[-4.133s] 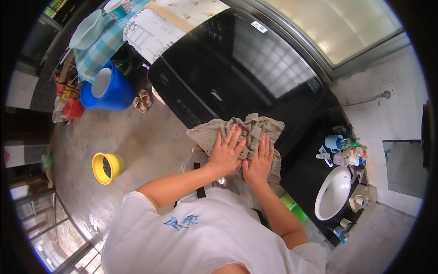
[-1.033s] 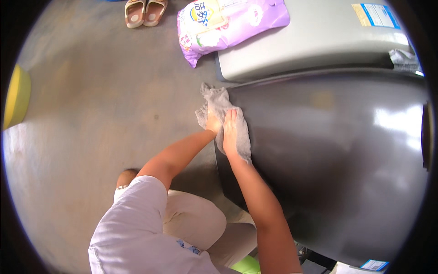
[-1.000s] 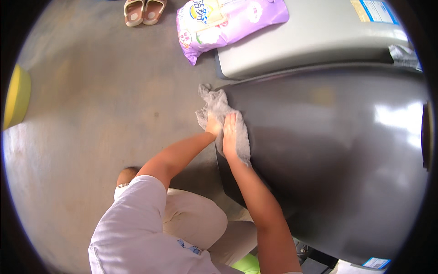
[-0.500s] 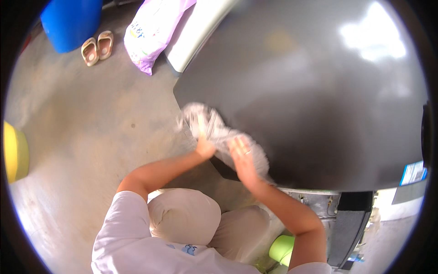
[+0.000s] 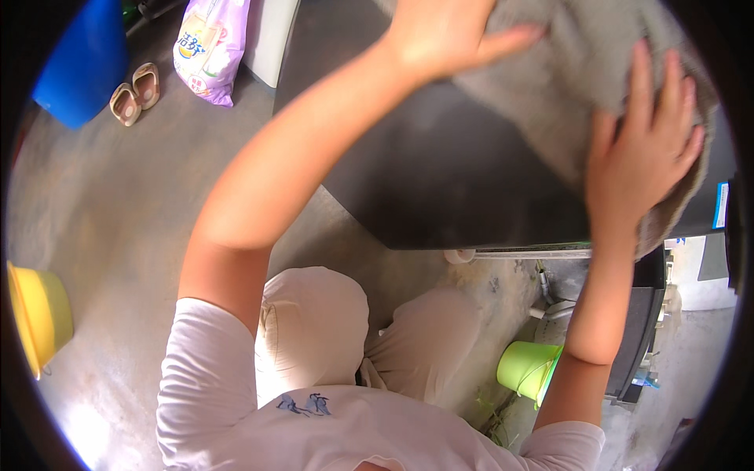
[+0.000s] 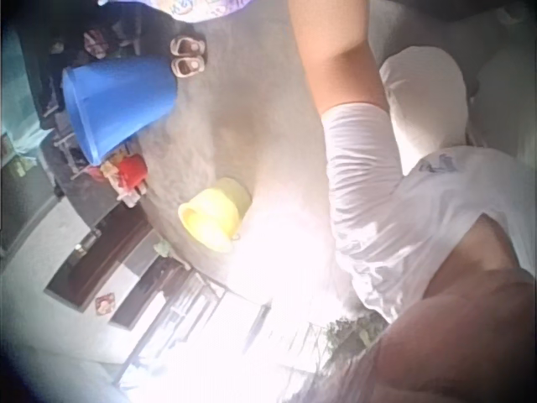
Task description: The person cleans a bathroom sink area and a washing machine. They wipe the countertop and sink basin with a cloth, then move to the washing machine to wipe its top and sides. Finally, they clean a window sill and organize cleaning tools.
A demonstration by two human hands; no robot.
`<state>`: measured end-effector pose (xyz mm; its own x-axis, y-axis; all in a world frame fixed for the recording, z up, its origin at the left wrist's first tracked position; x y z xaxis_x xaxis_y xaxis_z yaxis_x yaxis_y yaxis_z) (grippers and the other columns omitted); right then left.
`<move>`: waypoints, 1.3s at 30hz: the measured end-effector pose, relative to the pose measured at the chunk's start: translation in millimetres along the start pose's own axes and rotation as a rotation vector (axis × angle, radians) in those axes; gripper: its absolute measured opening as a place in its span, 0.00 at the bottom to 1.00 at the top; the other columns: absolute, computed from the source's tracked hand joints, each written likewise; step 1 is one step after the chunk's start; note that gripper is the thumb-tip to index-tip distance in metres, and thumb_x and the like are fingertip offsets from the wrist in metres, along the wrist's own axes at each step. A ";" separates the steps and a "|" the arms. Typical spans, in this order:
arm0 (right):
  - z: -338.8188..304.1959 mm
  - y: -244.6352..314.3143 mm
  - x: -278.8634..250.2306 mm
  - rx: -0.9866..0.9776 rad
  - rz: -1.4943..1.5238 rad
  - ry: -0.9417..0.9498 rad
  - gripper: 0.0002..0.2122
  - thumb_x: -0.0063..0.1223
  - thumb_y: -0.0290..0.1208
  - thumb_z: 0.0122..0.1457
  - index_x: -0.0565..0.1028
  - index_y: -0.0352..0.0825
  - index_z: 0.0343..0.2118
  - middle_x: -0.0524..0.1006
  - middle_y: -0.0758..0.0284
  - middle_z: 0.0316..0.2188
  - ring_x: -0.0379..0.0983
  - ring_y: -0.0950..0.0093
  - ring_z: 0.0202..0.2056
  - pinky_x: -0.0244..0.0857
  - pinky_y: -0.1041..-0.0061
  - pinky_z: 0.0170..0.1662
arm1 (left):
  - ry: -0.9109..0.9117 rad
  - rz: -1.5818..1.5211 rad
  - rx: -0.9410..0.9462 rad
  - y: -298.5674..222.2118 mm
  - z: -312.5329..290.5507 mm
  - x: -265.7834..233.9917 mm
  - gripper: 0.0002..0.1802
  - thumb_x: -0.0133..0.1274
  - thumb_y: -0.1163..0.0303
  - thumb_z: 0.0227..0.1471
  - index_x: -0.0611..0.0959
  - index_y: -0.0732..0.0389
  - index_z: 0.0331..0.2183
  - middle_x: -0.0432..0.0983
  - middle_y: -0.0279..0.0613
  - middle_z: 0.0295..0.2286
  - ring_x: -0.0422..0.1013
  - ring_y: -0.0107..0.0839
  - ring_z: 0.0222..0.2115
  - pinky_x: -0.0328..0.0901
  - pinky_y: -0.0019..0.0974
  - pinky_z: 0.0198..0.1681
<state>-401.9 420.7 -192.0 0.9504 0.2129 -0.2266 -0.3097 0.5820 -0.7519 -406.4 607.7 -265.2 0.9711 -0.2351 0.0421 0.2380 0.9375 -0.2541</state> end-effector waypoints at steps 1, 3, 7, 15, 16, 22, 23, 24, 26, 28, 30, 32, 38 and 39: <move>-18.2 14.5 4.4 -0.010 0.006 0.096 0.30 0.56 0.40 0.49 0.67 0.54 0.59 0.61 0.70 0.63 0.56 0.66 0.62 0.48 0.52 0.61 | 0.044 -0.012 -0.014 3.0 -23.0 3.8 0.42 0.54 0.47 0.48 0.63 0.55 0.60 0.53 0.53 0.59 0.48 0.53 0.61 0.47 0.67 0.57; -74.1 63.7 17.9 -0.101 0.150 0.348 0.29 0.55 0.40 0.50 0.66 0.54 0.59 0.58 0.71 0.65 0.54 0.65 0.63 0.47 0.52 0.62 | 0.276 -0.089 -0.061 9.7 -111.5 25.2 0.36 0.53 0.50 0.49 0.68 0.56 0.56 0.60 0.49 0.55 0.55 0.49 0.57 0.52 0.59 0.56; -228.7 170.4 56.6 -0.550 0.206 0.339 0.24 0.43 0.34 0.58 0.63 0.45 0.60 0.57 0.70 0.65 0.53 0.65 0.63 0.46 0.62 0.65 | 0.900 -0.345 -0.086 0.7 -356.6 40.9 0.25 0.52 0.55 0.51 0.78 0.57 0.49 0.74 0.42 0.48 0.69 0.41 0.49 0.62 0.44 0.54; -471.4 287.9 109.9 -1.474 -0.426 0.047 0.26 0.26 0.41 0.69 0.51 0.30 0.65 0.51 0.62 0.66 0.48 0.69 0.66 0.41 0.72 0.68 | 1.315 -0.600 -0.260 -3.6 -506.7 16.3 0.21 0.46 0.60 0.55 0.76 0.53 0.50 0.72 0.38 0.47 0.64 0.35 0.51 0.56 0.38 0.57; -474.8 290.1 109.9 -1.529 -0.413 0.043 0.26 0.24 0.42 0.70 0.51 0.30 0.65 0.50 0.62 0.66 0.47 0.69 0.66 0.41 0.72 0.68 | 1.368 -0.583 -0.185 -10.0 -499.1 16.2 0.21 0.46 0.60 0.55 0.76 0.52 0.50 0.72 0.37 0.46 0.65 0.35 0.50 0.57 0.38 0.55; -452.1 243.7 104.0 -1.229 0.041 0.117 0.28 0.30 0.43 0.64 0.54 0.30 0.63 0.52 0.59 0.65 0.49 0.65 0.65 0.41 0.68 0.67 | 1.584 -0.229 0.539 -65.8 -426.4 24.1 0.20 0.49 0.61 0.51 0.78 0.50 0.47 0.75 0.33 0.42 0.69 0.35 0.43 0.64 0.33 0.47; -437.9 222.8 101.0 -1.133 0.214 0.160 0.28 0.32 0.43 0.63 0.55 0.31 0.62 0.53 0.59 0.64 0.49 0.64 0.65 0.41 0.67 0.67 | 1.563 -0.021 0.841 -76.1 -406.6 26.1 0.20 0.50 0.62 0.50 0.79 0.50 0.47 0.75 0.33 0.41 0.70 0.34 0.41 0.65 0.33 0.45; -419.7 200.0 98.2 -1.005 0.408 0.212 0.28 0.33 0.43 0.62 0.56 0.31 0.62 0.53 0.58 0.64 0.49 0.63 0.64 0.41 0.66 0.67 | 1.509 0.105 1.023 -84.5 -371.7 33.0 0.20 0.50 0.62 0.50 0.79 0.49 0.46 0.76 0.32 0.40 0.71 0.34 0.40 0.66 0.32 0.44; -384.8 152.8 97.1 -0.687 0.784 0.271 0.29 0.36 0.43 0.60 0.57 0.31 0.61 0.55 0.57 0.63 0.50 0.61 0.64 0.41 0.65 0.66 | 1.479 -0.254 0.392 -113.6 -250.2 39.9 0.21 0.53 0.59 0.46 0.80 0.46 0.45 0.75 0.30 0.37 0.71 0.34 0.38 0.66 0.34 0.39; -341.1 116.1 102.1 -0.270 1.134 0.262 0.29 0.40 0.43 0.58 0.59 0.31 0.60 0.56 0.56 0.62 0.51 0.60 0.63 0.42 0.63 0.66 | 1.245 -0.203 0.630 -144.0 -181.0 44.4 0.26 0.55 0.54 0.45 0.78 0.48 0.48 0.74 0.30 0.42 0.71 0.37 0.41 0.66 0.38 0.40; -308.6 91.2 118.8 0.188 1.485 0.168 0.30 0.43 0.43 0.56 0.60 0.31 0.59 0.57 0.55 0.62 0.52 0.58 0.63 0.42 0.61 0.65 | 1.208 0.020 0.799 -177.5 -135.0 53.4 0.36 0.56 0.47 0.46 0.71 0.51 0.55 0.68 0.35 0.53 0.66 0.43 0.52 0.62 0.46 0.52; -279.1 68.0 129.5 0.457 1.618 0.011 0.30 0.46 0.43 0.53 0.62 0.32 0.58 0.58 0.54 0.61 0.53 0.56 0.62 0.42 0.59 0.65 | 1.392 -0.416 0.279 -183.3 -101.3 71.4 0.32 0.58 0.45 0.47 0.76 0.50 0.51 0.69 0.44 0.49 0.63 0.47 0.52 0.56 0.52 0.55; -237.2 -46.9 155.9 0.681 1.509 -0.315 0.32 0.55 0.42 0.47 0.67 0.32 0.55 0.62 0.51 0.58 0.55 0.51 0.60 0.43 0.54 0.64 | 0.862 0.525 0.882 -337.1 22.3 107.7 0.37 0.60 0.60 0.36 0.75 0.60 0.52 0.71 0.53 0.49 0.64 0.55 0.53 0.46 0.60 0.61; -227.5 -66.1 162.9 0.664 1.462 -0.348 0.32 0.56 0.42 0.46 0.67 0.33 0.55 0.62 0.51 0.58 0.56 0.50 0.60 0.43 0.53 0.64 | 0.921 0.626 0.818 -347.5 34.9 120.3 0.36 0.60 0.61 0.35 0.76 0.57 0.52 0.71 0.51 0.50 0.65 0.52 0.52 0.48 0.57 0.60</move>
Point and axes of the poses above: each hand's wrist, its own z-axis towards the middle knuckle, its own x-axis out of the palm, y = z × x, the point moved 6 cm from there along z, towards the middle knuckle
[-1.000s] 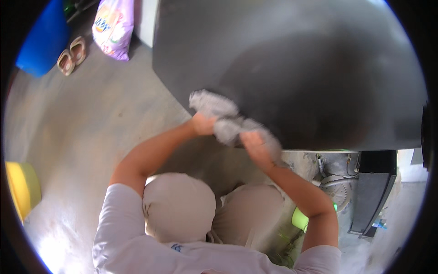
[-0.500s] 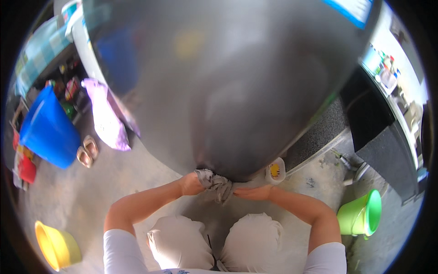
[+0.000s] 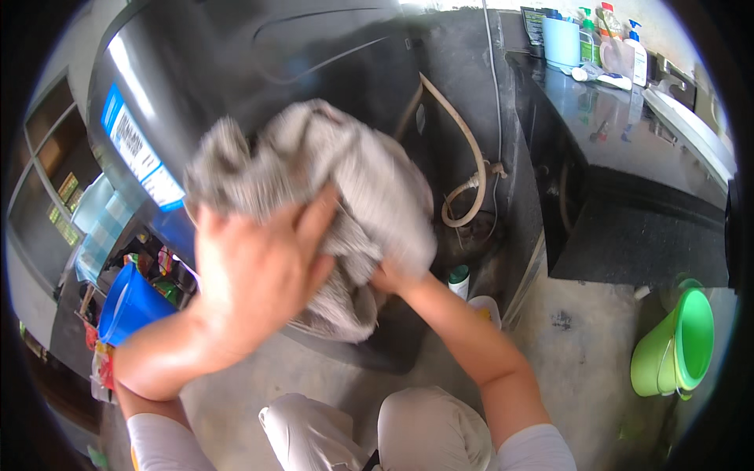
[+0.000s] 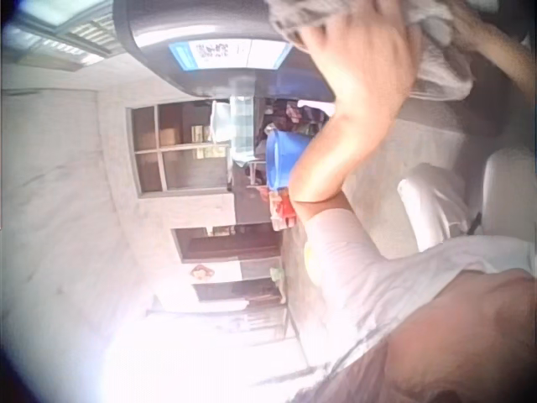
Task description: The person cleans a bathroom sink area and a washing machine. They wipe the countertop and sink basin with a cloth, then move to the washing machine to wipe its top and sides. Finally, they clean a window sill and organize cleaning tools.
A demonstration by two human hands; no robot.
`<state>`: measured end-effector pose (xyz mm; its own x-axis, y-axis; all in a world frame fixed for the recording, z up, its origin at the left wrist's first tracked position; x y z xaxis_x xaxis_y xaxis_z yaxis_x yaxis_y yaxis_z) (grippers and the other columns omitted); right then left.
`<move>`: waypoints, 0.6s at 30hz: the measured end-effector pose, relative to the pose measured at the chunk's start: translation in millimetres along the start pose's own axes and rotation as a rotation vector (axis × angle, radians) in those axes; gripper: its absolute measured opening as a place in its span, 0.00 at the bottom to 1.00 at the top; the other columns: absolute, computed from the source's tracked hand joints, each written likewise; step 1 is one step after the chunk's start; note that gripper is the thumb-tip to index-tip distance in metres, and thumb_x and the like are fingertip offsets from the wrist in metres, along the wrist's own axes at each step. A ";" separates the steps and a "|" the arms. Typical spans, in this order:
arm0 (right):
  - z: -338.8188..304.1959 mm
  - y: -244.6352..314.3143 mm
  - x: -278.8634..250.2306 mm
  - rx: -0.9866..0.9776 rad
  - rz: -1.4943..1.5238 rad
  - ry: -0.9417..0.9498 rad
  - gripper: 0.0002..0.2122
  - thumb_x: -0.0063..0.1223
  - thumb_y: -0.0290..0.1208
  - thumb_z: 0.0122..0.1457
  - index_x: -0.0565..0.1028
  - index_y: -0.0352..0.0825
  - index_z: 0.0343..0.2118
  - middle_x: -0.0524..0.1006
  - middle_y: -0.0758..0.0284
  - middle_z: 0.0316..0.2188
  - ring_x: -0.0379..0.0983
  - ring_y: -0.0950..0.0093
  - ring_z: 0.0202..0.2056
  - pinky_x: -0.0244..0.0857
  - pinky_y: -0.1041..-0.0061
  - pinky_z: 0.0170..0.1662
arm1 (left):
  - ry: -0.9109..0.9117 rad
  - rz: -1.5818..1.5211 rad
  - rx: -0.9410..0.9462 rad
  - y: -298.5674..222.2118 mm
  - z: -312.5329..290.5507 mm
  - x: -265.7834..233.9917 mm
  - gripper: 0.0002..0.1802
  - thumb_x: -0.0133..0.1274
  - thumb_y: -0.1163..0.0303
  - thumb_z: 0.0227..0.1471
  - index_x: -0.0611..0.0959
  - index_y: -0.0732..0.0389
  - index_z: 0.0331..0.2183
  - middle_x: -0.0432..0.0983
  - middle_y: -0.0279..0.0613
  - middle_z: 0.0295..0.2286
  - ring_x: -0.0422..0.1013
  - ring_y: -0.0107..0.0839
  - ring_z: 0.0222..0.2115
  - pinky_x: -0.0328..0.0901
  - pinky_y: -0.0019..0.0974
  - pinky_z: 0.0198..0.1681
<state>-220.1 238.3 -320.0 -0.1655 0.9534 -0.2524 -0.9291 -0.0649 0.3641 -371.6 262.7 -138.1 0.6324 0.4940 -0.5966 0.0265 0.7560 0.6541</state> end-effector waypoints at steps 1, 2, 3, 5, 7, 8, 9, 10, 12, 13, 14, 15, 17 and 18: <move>23.0 0.1 -9.2 -0.111 -0.161 -0.021 0.32 0.56 0.41 0.45 0.67 0.33 0.55 0.62 0.51 0.58 0.55 0.49 0.60 0.40 0.52 0.64 | 0.104 0.039 -0.065 6.5 19.7 -11.5 0.35 0.60 0.63 0.35 0.76 0.54 0.51 0.70 0.49 0.50 0.66 0.50 0.51 0.49 0.55 0.59; 53.6 0.1 -23.4 -0.135 -0.077 -0.112 0.32 0.55 0.41 0.45 0.68 0.33 0.55 0.63 0.51 0.58 0.55 0.48 0.60 0.40 0.52 0.64 | 0.046 0.061 -0.048 12.8 37.6 -25.0 0.35 0.60 0.64 0.34 0.77 0.53 0.51 0.70 0.47 0.51 0.66 0.48 0.50 0.50 0.53 0.58; 88.2 5.9 -38.1 -0.165 0.012 -0.206 0.31 0.55 0.40 0.44 0.68 0.33 0.55 0.64 0.51 0.57 0.54 0.48 0.60 0.39 0.52 0.65 | -0.014 0.093 -0.033 22.2 54.1 -39.9 0.35 0.60 0.66 0.33 0.77 0.52 0.50 0.70 0.46 0.51 0.67 0.46 0.49 0.51 0.50 0.57; 147.0 7.9 -49.3 -0.149 0.020 -0.273 0.28 0.53 0.39 0.45 0.70 0.32 0.52 0.66 0.49 0.55 0.55 0.47 0.59 0.41 0.51 0.64 | -0.032 0.308 0.006 41.9 82.6 -51.5 0.35 0.59 0.65 0.35 0.75 0.53 0.51 0.69 0.46 0.53 0.63 0.46 0.53 0.51 0.47 0.59; 202.1 -0.5 -61.6 -0.198 0.153 -0.451 0.25 0.51 0.39 0.49 0.72 0.31 0.50 0.68 0.48 0.53 0.57 0.50 0.58 0.41 0.51 0.64 | 0.046 0.447 -0.021 57.3 109.9 -50.9 0.32 0.58 0.62 0.42 0.74 0.53 0.53 0.66 0.45 0.55 0.62 0.45 0.55 0.50 0.52 0.60; 227.9 -17.8 -58.5 -0.153 0.248 -0.385 0.24 0.50 0.39 0.50 0.72 0.32 0.49 0.68 0.49 0.54 0.57 0.51 0.58 0.41 0.52 0.64 | 0.103 0.548 -0.030 56.8 122.6 -48.7 0.32 0.57 0.60 0.44 0.74 0.53 0.54 0.64 0.45 0.56 0.61 0.45 0.56 0.48 0.57 0.60; 250.2 -44.8 -56.7 -0.106 0.336 -0.314 0.23 0.50 0.40 0.51 0.73 0.33 0.49 0.68 0.50 0.54 0.57 0.52 0.59 0.41 0.52 0.64 | 0.159 0.641 -0.035 52.2 138.2 -41.9 0.32 0.56 0.58 0.47 0.73 0.53 0.55 0.62 0.44 0.58 0.60 0.44 0.57 0.46 0.61 0.60; 267.1 -88.4 -54.1 0.004 0.278 -0.300 0.23 0.48 0.43 0.54 0.72 0.36 0.51 0.67 0.53 0.56 0.56 0.54 0.60 0.41 0.50 0.64 | 0.274 0.694 -0.131 54.6 154.3 -27.7 0.34 0.54 0.52 0.49 0.70 0.51 0.57 0.57 0.39 0.61 0.54 0.40 0.61 0.44 0.66 0.59; 292.6 -213.4 -68.5 0.071 -0.103 -0.351 0.26 0.42 0.51 0.58 0.68 0.40 0.56 0.63 0.57 0.59 0.53 0.56 0.62 0.39 0.46 0.63 | 0.675 0.229 -0.367 52.0 198.2 -4.6 0.29 0.55 0.59 0.47 0.76 0.54 0.52 0.67 0.38 0.55 0.59 0.37 0.59 0.50 0.47 0.62; 264.7 -268.1 -66.3 0.070 -0.256 -0.336 0.28 0.39 0.53 0.59 0.64 0.41 0.58 0.61 0.58 0.61 0.51 0.57 0.63 0.39 0.45 0.62 | 0.612 0.292 -0.391 46.4 211.7 25.7 0.35 0.48 0.51 0.51 0.64 0.52 0.59 0.54 0.40 0.61 0.48 0.42 0.62 0.42 0.60 0.61; 241.9 -312.6 -72.4 0.057 -0.408 -0.326 0.29 0.37 0.55 0.60 0.61 0.43 0.60 0.58 0.59 0.63 0.48 0.57 0.64 0.39 0.43 0.62 | 0.545 0.356 -0.430 41.1 225.0 47.2 0.41 0.41 0.43 0.56 0.53 0.50 0.65 0.40 0.42 0.66 0.37 0.47 0.66 0.34 0.73 0.60; 204.7 -335.2 -68.6 0.092 -0.393 -0.267 0.30 0.34 0.56 0.61 0.57 0.43 0.62 0.56 0.59 0.64 0.46 0.57 0.65 0.38 0.42 0.61 | 0.515 0.354 -0.448 18.9 217.7 57.6 0.41 0.41 0.42 0.57 0.53 0.49 0.65 0.40 0.42 0.66 0.36 0.47 0.66 0.34 0.73 0.60; 140.1 -356.1 -38.3 0.290 -0.113 -0.251 0.29 0.34 0.55 0.62 0.57 0.41 0.61 0.55 0.58 0.64 0.47 0.57 0.64 0.41 0.45 0.60 | 0.510 0.377 -0.454 -18.1 198.3 80.5 0.40 0.43 0.43 0.56 0.56 0.47 0.64 0.42 0.41 0.66 0.37 0.45 0.66 0.36 0.71 0.60; 90.3 -349.2 -3.6 0.464 0.165 -0.280 0.28 0.36 0.54 0.63 0.60 0.39 0.59 0.56 0.57 0.62 0.50 0.58 0.62 0.45 0.49 0.59 | 0.556 0.401 -0.447 -29.1 184.2 99.9 0.39 0.45 0.44 0.55 0.58 0.47 0.63 0.43 0.40 0.65 0.38 0.43 0.66 0.37 0.69 0.60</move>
Point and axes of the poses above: each hand's wrist, its own z-axis towards the middle knuckle, its own x-axis out of the palm, y = z × x, the point moved 6 cm from there along z, towards the middle knuckle
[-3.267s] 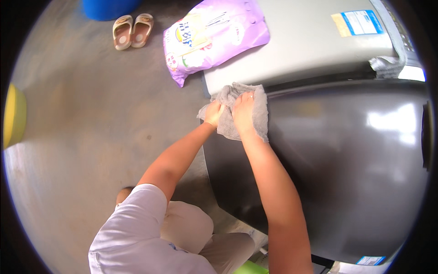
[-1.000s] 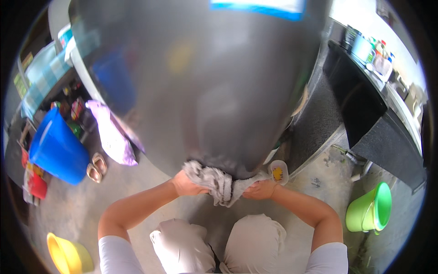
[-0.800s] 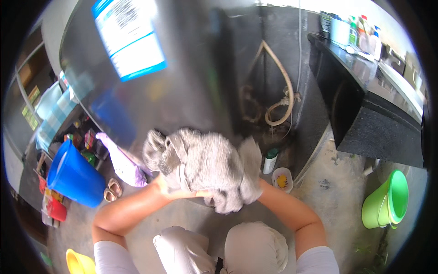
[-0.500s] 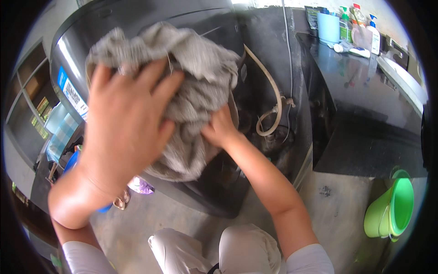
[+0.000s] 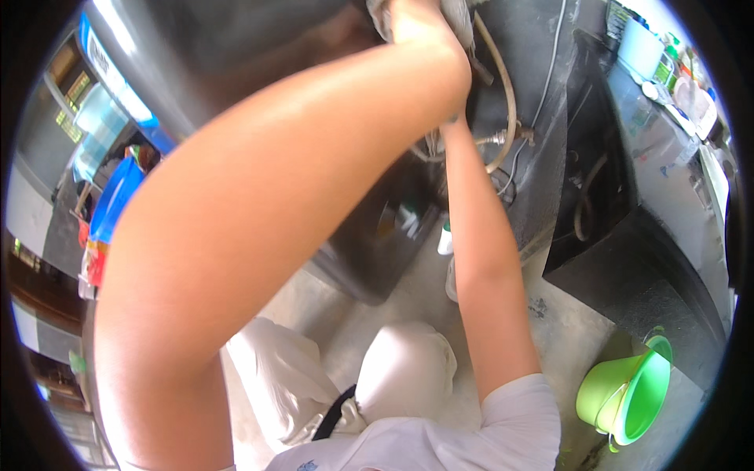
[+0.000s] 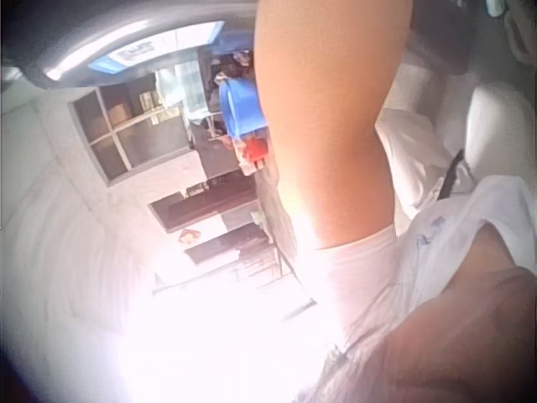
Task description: The person cleans a bathroom sink area and a washing machine. They wipe the countertop and sink basin with a cloth, then move to the washing machine to wipe its top and sides. Finally, they clean a window sill and organize cleaning tools.
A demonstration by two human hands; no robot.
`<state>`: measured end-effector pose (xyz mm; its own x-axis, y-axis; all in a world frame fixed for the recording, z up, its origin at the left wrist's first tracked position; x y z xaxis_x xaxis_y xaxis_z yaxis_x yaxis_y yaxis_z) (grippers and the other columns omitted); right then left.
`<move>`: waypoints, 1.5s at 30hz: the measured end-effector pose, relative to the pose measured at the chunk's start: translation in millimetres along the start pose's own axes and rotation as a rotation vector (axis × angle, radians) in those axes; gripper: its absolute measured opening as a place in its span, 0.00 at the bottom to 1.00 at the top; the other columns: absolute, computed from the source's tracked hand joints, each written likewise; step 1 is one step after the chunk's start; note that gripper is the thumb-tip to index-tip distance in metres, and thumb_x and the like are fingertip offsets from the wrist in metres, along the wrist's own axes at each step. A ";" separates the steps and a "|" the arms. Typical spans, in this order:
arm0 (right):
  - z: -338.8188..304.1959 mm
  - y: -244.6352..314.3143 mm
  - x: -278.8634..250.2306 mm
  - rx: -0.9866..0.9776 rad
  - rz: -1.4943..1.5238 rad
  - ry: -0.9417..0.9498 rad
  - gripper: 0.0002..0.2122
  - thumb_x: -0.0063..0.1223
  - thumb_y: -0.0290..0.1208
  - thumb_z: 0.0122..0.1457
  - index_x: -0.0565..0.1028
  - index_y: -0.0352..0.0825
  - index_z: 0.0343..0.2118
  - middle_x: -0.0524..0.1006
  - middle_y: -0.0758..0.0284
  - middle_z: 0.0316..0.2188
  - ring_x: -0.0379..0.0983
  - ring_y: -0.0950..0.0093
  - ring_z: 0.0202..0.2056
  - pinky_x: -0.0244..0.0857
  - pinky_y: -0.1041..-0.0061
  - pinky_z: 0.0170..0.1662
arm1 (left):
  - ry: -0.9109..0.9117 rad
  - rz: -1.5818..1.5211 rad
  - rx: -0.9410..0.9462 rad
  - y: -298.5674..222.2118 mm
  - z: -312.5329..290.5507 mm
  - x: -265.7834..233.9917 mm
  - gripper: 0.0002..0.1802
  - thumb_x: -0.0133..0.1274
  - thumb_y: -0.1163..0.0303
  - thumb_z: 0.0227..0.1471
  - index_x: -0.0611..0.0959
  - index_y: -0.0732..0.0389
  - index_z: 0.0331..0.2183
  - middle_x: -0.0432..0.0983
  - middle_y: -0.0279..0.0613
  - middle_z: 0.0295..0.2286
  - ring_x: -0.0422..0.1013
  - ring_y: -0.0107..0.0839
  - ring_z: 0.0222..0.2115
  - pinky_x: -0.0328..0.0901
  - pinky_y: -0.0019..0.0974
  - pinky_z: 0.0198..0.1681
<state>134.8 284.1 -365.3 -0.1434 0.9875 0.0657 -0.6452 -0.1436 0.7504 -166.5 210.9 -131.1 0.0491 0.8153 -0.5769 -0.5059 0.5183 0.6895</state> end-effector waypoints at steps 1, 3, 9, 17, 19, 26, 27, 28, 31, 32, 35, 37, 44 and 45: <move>-55.5 -11.4 15.4 0.200 0.250 0.007 0.26 0.38 0.52 0.63 0.63 0.37 0.57 0.58 0.56 0.61 0.53 0.58 0.61 0.48 0.53 0.59 | 0.075 0.051 0.036 -13.6 -6.3 22.2 0.39 0.48 0.46 0.53 0.61 0.48 0.62 0.46 0.38 0.64 0.42 0.41 0.65 0.39 0.67 0.60; -149.8 -21.8 31.8 0.488 0.561 0.006 0.25 0.39 0.50 0.63 0.66 0.34 0.54 0.59 0.55 0.60 0.56 0.59 0.59 0.52 0.58 0.58 | 0.179 0.146 0.113 -32.6 -20.8 58.3 0.37 0.54 0.49 0.49 0.67 0.49 0.59 0.53 0.34 0.63 0.48 0.35 0.63 0.44 0.62 0.60; -349.7 -62.7 -9.6 0.779 0.525 -0.043 0.24 0.38 0.49 0.64 0.64 0.35 0.55 0.59 0.57 0.60 0.56 0.60 0.59 0.51 0.59 0.59 | 0.343 -0.089 0.424 -183.5 -115.6 175.0 0.40 0.53 0.52 0.49 0.61 0.47 0.62 0.56 0.32 0.58 0.51 0.32 0.60 0.48 0.41 0.59; -535.1 -44.7 6.8 1.057 0.555 0.043 0.24 0.36 0.47 0.65 0.63 0.36 0.57 0.59 0.59 0.61 0.56 0.62 0.60 0.51 0.61 0.59 | 0.310 0.097 0.828 -231.1 -299.3 290.0 0.44 0.55 0.53 0.45 0.59 0.52 0.61 0.57 0.35 0.57 0.54 0.34 0.59 0.48 0.40 0.61; -558.1 -30.9 5.0 1.065 0.533 0.098 0.23 0.36 0.47 0.65 0.62 0.36 0.57 0.59 0.59 0.61 0.56 0.63 0.60 0.51 0.62 0.60 | 0.087 0.180 0.956 -214.6 -331.3 283.2 0.42 0.54 0.53 0.45 0.61 0.52 0.60 0.58 0.33 0.56 0.54 0.33 0.58 0.48 0.39 0.60; -457.0 80.3 24.2 0.439 0.158 0.416 0.23 0.34 0.45 0.66 0.61 0.37 0.58 0.59 0.61 0.61 0.56 0.65 0.60 0.51 0.64 0.61 | -0.167 0.022 1.223 -79.2 -305.4 220.7 0.26 0.52 0.65 0.48 0.73 0.47 0.52 0.72 0.23 0.44 0.68 0.22 0.46 0.55 0.36 0.51; -417.8 104.4 29.1 0.311 0.113 0.415 0.23 0.34 0.45 0.66 0.60 0.37 0.59 0.59 0.61 0.61 0.56 0.65 0.60 0.51 0.64 0.61 | -0.159 -0.054 1.185 -53.0 -285.9 201.7 0.30 0.54 0.66 0.47 0.71 0.47 0.55 0.73 0.22 0.42 0.71 0.23 0.42 0.57 0.38 0.49; -375.7 125.5 22.9 0.193 0.058 0.385 0.23 0.33 0.45 0.67 0.60 0.37 0.59 0.59 0.61 0.61 0.56 0.65 0.60 0.51 0.64 0.61 | -0.341 -0.066 1.094 -28.7 -263.0 176.0 0.17 0.54 0.63 0.47 0.79 0.47 0.42 0.72 0.24 0.42 0.67 0.25 0.47 0.54 0.35 0.50; -277.2 177.2 16.0 -0.047 -0.034 0.296 0.22 0.33 0.44 0.67 0.60 0.37 0.59 0.59 0.62 0.61 0.56 0.66 0.60 0.51 0.65 0.61 | -0.463 -0.021 0.635 54.9 -199.3 86.1 0.30 0.57 0.45 0.45 0.74 0.37 0.52 0.74 0.20 0.40 0.72 0.24 0.41 0.60 0.41 0.48; -249.9 188.2 12.9 -0.104 -0.052 0.261 0.22 0.33 0.44 0.67 0.59 0.37 0.59 0.59 0.62 0.61 0.56 0.66 0.60 0.51 0.65 0.61 | -0.450 -0.077 0.558 64.2 -185.7 79.8 0.31 0.56 0.44 0.45 0.74 0.40 0.52 0.71 0.23 0.42 0.68 0.27 0.43 0.58 0.43 0.50; -203.1 195.3 32.0 -0.165 0.025 0.184 0.22 0.32 0.43 0.67 0.59 0.38 0.60 0.58 0.63 0.61 0.56 0.67 0.60 0.50 0.66 0.62 | -0.326 0.074 0.396 67.5 -169.7 70.5 0.34 0.49 0.42 0.50 0.68 0.44 0.56 0.59 0.31 0.52 0.55 0.35 0.53 0.50 0.53 0.55; -195.7 162.3 40.8 -0.137 0.060 0.141 0.22 0.31 0.43 0.68 0.58 0.38 0.60 0.58 0.64 0.61 0.56 0.67 0.60 0.50 0.67 0.62 | -0.243 0.222 0.331 46.8 -163.4 75.6 0.36 0.45 0.41 0.54 0.61 0.44 0.60 0.50 0.35 0.59 0.45 0.41 0.60 0.43 0.60 0.58; -338.4 -7.8 -10.3 0.298 0.196 -0.009 0.21 0.30 0.41 0.69 0.57 0.39 0.61 0.58 0.65 0.62 0.56 0.69 0.61 0.50 0.69 0.63 | -0.197 0.079 0.773 -122.0 -221.5 175.8 0.31 0.55 0.48 0.48 0.75 0.56 0.50 0.66 0.36 0.49 0.63 0.35 0.50 0.56 0.40 0.54; -376.3 -20.6 -4.4 0.388 0.249 -0.003 0.21 0.30 0.41 0.69 0.57 0.39 0.62 0.58 0.66 0.62 0.56 0.69 0.61 0.50 0.69 0.63 | -0.117 0.075 0.831 -141.1 -235.4 197.1 0.33 0.55 0.50 0.48 0.74 0.58 0.52 0.65 0.36 0.50 0.61 0.35 0.52 0.55 0.38 0.54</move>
Point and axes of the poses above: each hand's wrist, its own z-axis towards the middle knuckle, its own x-axis out of the palm, y = z × x, the point moved 6 cm from there along z, towards the middle knuckle
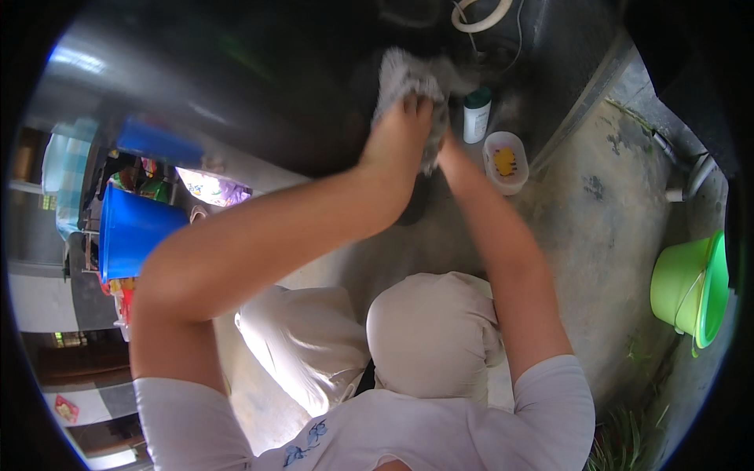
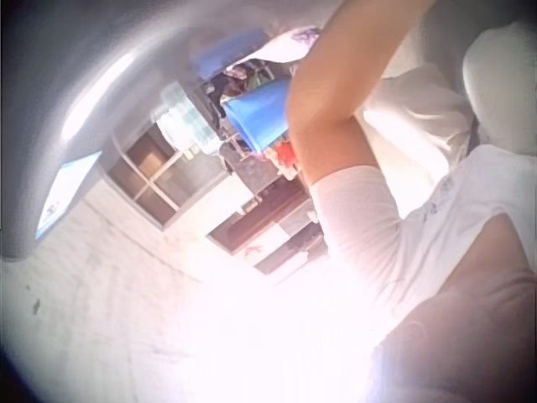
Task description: The person cleans a bathroom sink area and a washing machine. They wipe the countertop and sink basin with a cloth, then move to the washing machine to wipe its top and sides. Finally, they clean a window sill and organize cleaning tools.
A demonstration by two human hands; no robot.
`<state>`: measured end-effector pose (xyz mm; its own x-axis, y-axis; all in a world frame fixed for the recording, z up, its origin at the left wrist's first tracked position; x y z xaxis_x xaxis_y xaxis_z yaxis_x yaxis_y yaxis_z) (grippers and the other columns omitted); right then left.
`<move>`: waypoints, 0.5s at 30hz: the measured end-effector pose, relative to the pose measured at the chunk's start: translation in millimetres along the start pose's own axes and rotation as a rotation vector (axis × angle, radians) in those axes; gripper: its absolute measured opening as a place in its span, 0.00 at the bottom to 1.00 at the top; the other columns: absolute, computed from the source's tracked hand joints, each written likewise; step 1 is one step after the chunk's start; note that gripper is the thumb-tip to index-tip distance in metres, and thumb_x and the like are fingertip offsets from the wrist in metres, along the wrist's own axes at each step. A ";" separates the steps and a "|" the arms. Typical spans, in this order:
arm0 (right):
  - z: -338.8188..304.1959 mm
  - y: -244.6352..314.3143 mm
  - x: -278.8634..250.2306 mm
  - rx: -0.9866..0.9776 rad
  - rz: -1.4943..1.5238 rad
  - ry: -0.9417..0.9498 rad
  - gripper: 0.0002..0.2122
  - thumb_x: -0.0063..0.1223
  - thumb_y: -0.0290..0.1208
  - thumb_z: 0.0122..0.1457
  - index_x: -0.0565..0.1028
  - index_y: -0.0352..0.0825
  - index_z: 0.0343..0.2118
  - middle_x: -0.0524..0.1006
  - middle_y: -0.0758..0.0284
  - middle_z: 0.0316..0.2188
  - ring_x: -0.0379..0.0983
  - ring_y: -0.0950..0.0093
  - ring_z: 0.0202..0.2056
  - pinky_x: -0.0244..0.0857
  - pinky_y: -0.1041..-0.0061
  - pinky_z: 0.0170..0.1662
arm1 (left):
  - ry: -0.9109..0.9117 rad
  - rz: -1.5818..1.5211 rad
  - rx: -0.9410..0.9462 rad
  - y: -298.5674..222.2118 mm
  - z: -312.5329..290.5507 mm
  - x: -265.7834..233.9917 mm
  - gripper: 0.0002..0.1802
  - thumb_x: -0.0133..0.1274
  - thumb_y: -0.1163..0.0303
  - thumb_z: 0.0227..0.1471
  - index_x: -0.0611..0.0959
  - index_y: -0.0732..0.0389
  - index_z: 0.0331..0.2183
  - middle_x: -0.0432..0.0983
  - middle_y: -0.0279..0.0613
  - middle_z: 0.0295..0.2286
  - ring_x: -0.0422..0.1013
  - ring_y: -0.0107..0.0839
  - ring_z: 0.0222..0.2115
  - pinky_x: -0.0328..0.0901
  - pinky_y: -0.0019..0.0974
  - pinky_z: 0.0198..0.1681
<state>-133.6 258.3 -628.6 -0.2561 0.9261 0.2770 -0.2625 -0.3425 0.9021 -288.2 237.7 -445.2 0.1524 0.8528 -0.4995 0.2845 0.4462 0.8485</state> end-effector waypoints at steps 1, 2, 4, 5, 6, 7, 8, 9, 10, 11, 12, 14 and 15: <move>-29.7 -22.7 -3.3 0.083 0.048 0.005 0.21 0.29 0.41 0.69 0.56 0.39 0.62 0.58 0.66 0.62 0.56 0.70 0.61 0.50 0.69 0.63 | -0.003 -0.010 0.023 -23.8 2.6 13.6 0.33 0.54 0.51 0.48 0.73 0.59 0.53 0.64 0.39 0.51 0.60 0.36 0.53 0.55 0.38 0.54; -61.9 -43.8 -5.2 0.170 0.097 0.011 0.21 0.29 0.41 0.69 0.56 0.39 0.62 0.58 0.66 0.62 0.56 0.70 0.61 0.50 0.69 0.63 | 0.042 -0.001 0.083 -47.5 1.2 24.7 0.34 0.54 0.52 0.49 0.72 0.60 0.54 0.63 0.40 0.52 0.60 0.37 0.53 0.55 0.38 0.54; -125.7 -75.9 -4.2 0.344 0.213 0.056 0.21 0.29 0.40 0.69 0.56 0.39 0.62 0.58 0.67 0.62 0.56 0.70 0.61 0.50 0.70 0.63 | 0.125 -0.003 0.167 -96.2 -2.9 56.0 0.34 0.52 0.53 0.50 0.70 0.60 0.55 0.61 0.42 0.54 0.59 0.39 0.54 0.53 0.39 0.56; -154.3 -83.8 0.7 0.426 0.287 0.083 0.21 0.28 0.40 0.69 0.56 0.39 0.63 0.58 0.67 0.62 0.56 0.71 0.61 0.50 0.70 0.63 | 0.167 -0.014 0.196 -117.7 -8.9 76.4 0.35 0.51 0.53 0.51 0.69 0.60 0.57 0.60 0.43 0.56 0.58 0.40 0.56 0.52 0.39 0.58; -177.6 -85.0 3.4 0.522 0.355 0.092 0.21 0.28 0.40 0.70 0.55 0.39 0.63 0.58 0.67 0.62 0.55 0.71 0.61 0.50 0.71 0.63 | 0.122 0.071 0.317 -133.0 -17.0 85.1 0.35 0.50 0.53 0.51 0.68 0.60 0.57 0.58 0.43 0.57 0.56 0.40 0.57 0.51 0.39 0.59; -198.7 -77.6 7.2 0.636 0.415 0.080 0.21 0.28 0.40 0.70 0.55 0.39 0.63 0.58 0.67 0.62 0.55 0.71 0.61 0.50 0.71 0.64 | 0.081 0.149 0.440 -146.1 -30.3 92.6 0.35 0.49 0.54 0.52 0.68 0.59 0.58 0.57 0.43 0.59 0.55 0.39 0.58 0.49 0.39 0.60; -211.2 -63.4 15.0 0.802 0.481 0.040 0.20 0.29 0.39 0.69 0.57 0.40 0.62 0.60 0.67 0.60 0.57 0.71 0.60 0.52 0.71 0.62 | 0.044 0.229 0.558 -151.9 -44.0 99.0 0.35 0.48 0.55 0.52 0.67 0.59 0.59 0.55 0.43 0.60 0.54 0.39 0.59 0.48 0.39 0.61; -224.5 -46.5 23.4 0.967 0.548 -0.014 0.19 0.30 0.39 0.69 0.59 0.40 0.60 0.63 0.67 0.59 0.59 0.71 0.59 0.54 0.70 0.61 | -0.003 0.215 0.616 -149.1 -56.4 101.3 0.34 0.47 0.56 0.53 0.66 0.58 0.59 0.54 0.42 0.61 0.54 0.37 0.60 0.47 0.39 0.62; -235.3 -57.5 14.9 1.076 0.610 -0.019 0.18 0.33 0.38 0.69 0.61 0.40 0.59 0.65 0.67 0.57 0.61 0.71 0.58 0.56 0.70 0.60 | -0.074 0.207 0.674 -145.8 -62.1 97.5 0.34 0.46 0.57 0.53 0.65 0.57 0.60 0.53 0.40 0.62 0.53 0.35 0.60 0.45 0.39 0.62; -248.9 -66.9 8.8 1.189 0.670 -0.020 0.17 0.36 0.38 0.68 0.63 0.41 0.58 0.67 0.66 0.55 0.63 0.72 0.56 0.58 0.70 0.58 | -0.143 0.198 0.730 -142.4 -69.8 93.9 0.33 0.44 0.58 0.54 0.64 0.56 0.61 0.52 0.38 0.63 0.53 0.33 0.60 0.44 0.38 0.63; -255.9 -62.7 11.1 1.105 0.576 0.073 0.17 0.36 0.38 0.68 0.64 0.41 0.56 0.68 0.66 0.54 0.64 0.71 0.55 0.59 0.69 0.57 | -0.184 0.163 0.729 -141.0 -79.4 100.1 0.33 0.44 0.58 0.54 0.64 0.55 0.61 0.52 0.36 0.63 0.53 0.32 0.60 0.44 0.38 0.63; -274.6 -47.3 18.7 0.912 0.389 0.263 0.15 0.38 0.36 0.67 0.67 0.39 0.54 0.70 0.66 0.52 0.66 0.70 0.54 0.61 0.69 0.56 | -0.267 0.102 0.710 -139.4 -98.1 119.8 0.33 0.43 0.60 0.55 0.63 0.54 0.61 0.52 0.31 0.63 0.53 0.28 0.60 0.43 0.38 0.63; -272.3 -40.3 19.0 0.794 0.296 0.345 0.15 0.38 0.35 0.67 0.68 0.39 0.53 0.71 0.65 0.51 0.67 0.70 0.53 0.61 0.69 0.55 | -0.306 0.135 0.742 -122.9 -105.2 118.3 0.33 0.42 0.61 0.55 0.62 0.52 0.62 0.55 0.26 0.62 0.54 0.24 0.60 0.43 0.36 0.63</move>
<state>-381.3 246.6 -749.8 -0.5081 0.6753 0.5346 0.5429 -0.2307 0.8075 -404.6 312.3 -590.2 0.4517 0.7264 -0.5180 0.7820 -0.0428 0.6218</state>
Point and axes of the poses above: each hand's wrist, its own z-axis towards the middle knuckle, its own x-axis out of the palm, y = z × x, the point moved 6 cm from there along z, towards the middle knuckle
